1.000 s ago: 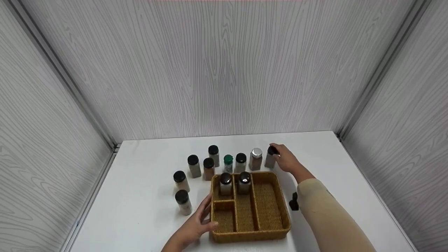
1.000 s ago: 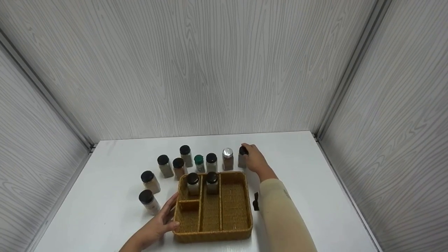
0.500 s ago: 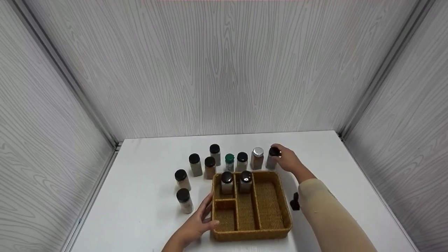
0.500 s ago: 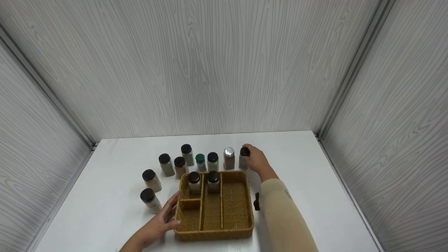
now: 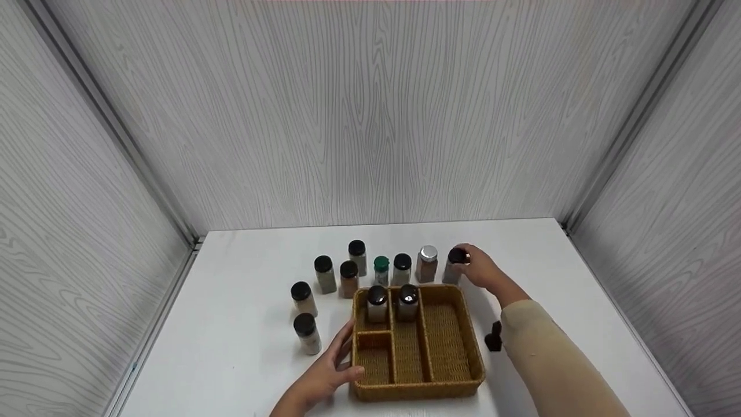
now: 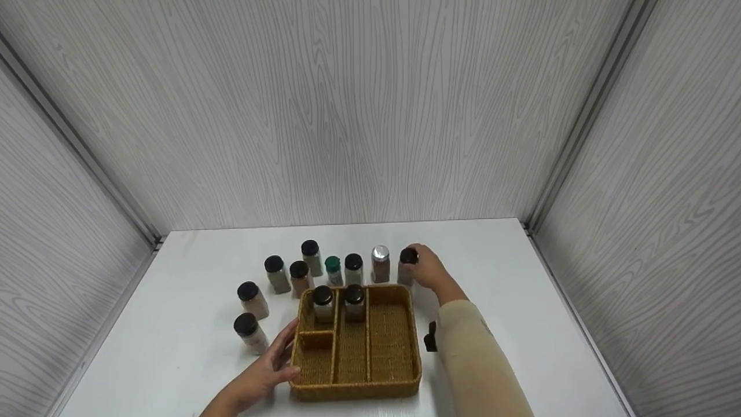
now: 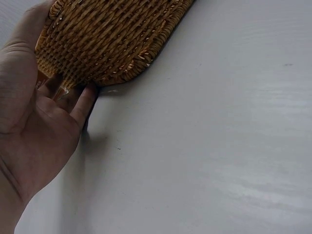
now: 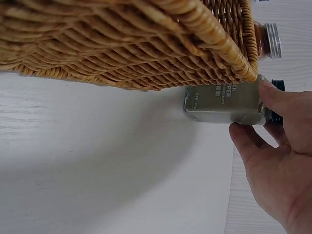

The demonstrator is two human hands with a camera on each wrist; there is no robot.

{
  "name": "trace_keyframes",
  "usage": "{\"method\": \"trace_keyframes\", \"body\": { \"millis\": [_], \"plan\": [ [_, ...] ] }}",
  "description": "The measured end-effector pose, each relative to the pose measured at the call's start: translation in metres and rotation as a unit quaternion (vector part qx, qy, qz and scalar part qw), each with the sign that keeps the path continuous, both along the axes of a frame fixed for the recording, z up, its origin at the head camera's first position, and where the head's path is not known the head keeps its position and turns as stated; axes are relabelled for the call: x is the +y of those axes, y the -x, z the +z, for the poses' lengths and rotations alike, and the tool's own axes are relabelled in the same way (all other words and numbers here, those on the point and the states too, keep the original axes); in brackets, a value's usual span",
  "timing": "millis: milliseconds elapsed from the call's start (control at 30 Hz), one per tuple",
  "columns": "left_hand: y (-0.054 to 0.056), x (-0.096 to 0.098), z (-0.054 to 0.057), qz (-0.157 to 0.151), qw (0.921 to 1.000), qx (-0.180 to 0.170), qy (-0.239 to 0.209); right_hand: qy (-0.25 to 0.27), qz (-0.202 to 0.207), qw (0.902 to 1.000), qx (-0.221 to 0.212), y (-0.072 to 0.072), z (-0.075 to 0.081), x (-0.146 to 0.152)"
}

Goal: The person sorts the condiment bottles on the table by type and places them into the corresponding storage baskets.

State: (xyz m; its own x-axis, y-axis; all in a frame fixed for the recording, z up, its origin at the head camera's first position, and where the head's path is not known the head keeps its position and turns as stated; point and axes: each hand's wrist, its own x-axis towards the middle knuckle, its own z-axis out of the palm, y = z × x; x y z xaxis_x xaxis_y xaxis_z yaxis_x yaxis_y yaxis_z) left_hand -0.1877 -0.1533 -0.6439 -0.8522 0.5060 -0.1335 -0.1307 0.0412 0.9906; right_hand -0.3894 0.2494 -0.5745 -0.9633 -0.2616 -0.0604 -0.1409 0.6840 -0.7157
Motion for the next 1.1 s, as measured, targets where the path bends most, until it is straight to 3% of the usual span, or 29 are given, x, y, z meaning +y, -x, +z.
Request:
{"method": "trace_keyframes", "body": {
  "millis": [300, 600, 867, 1100],
  "plan": [
    [0.001, -0.001, -0.001, 0.005, 1.0000, -0.001, 0.001, 0.060, -0.008, 0.9974, -0.040, -0.006, 0.011, 0.006],
    [0.001, 0.000, -0.003, 0.005, 1.0000, 0.001, 0.005, 0.097, 0.002, 0.9948, -0.031, -0.012, 0.038, 0.002],
    [0.001, -0.001, -0.006, 0.003, 0.9999, 0.008, 0.007, 0.168, 0.024, 0.9841, -0.054, -0.015, 0.048, 0.000],
    [0.002, 0.000, 0.000, 0.005, 0.9998, -0.014, 0.012, 0.165, 0.044, 0.9843, -0.046, -0.018, 0.060, -0.001]
  ]
}}
